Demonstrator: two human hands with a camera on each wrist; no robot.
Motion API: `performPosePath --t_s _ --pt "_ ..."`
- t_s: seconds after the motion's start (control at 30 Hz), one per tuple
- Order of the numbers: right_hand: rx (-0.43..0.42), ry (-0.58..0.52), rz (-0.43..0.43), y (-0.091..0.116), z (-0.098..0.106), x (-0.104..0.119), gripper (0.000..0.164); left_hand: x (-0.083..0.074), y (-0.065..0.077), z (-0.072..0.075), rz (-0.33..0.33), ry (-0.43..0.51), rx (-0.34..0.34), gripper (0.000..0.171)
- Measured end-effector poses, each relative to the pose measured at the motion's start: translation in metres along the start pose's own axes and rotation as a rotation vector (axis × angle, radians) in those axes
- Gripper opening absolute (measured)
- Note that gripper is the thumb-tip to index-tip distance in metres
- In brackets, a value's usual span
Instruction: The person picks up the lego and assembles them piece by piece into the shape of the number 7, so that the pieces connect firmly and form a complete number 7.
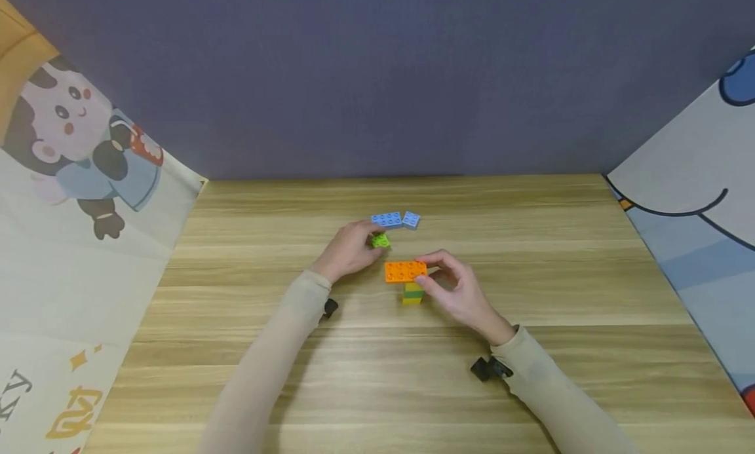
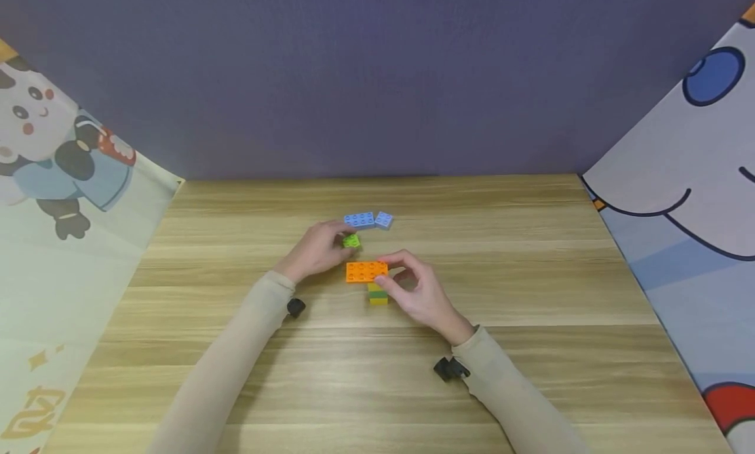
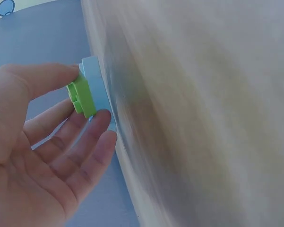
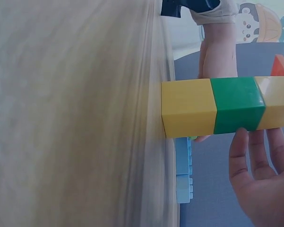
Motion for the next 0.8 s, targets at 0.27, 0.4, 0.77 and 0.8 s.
performPosePath --t_s 0.27,0.4,0.77,0.8 --pt "0.000 -0.011 -0.002 0.000 0.000 0.000 0.025 -0.005 0.013 0.005 -0.024 0.031 0.020 0.049" --pt "0.002 -0.006 0.002 0.001 0.000 -0.001 0.025 -0.007 0.020 0.008 -0.016 0.062 0.025 0.048" --pt "0.004 -0.006 0.002 0.001 0.001 0.000 0.024 -0.003 0.034 0.005 -0.019 0.209 0.060 0.048" --pt "0.004 -0.007 0.002 0.001 0.001 -0.001 0.024 -0.003 0.036 0.005 -0.019 0.224 0.062 0.048"
Point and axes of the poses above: each hand's wrist, its own y-axis away from the middle knuckle, its own z-axis out of the back of the hand, x = y × z, the point moved 9 cm from there along -y, towards the middle knuckle, and after that the axes turned 5 degrees about x, right-handed, at the moved point
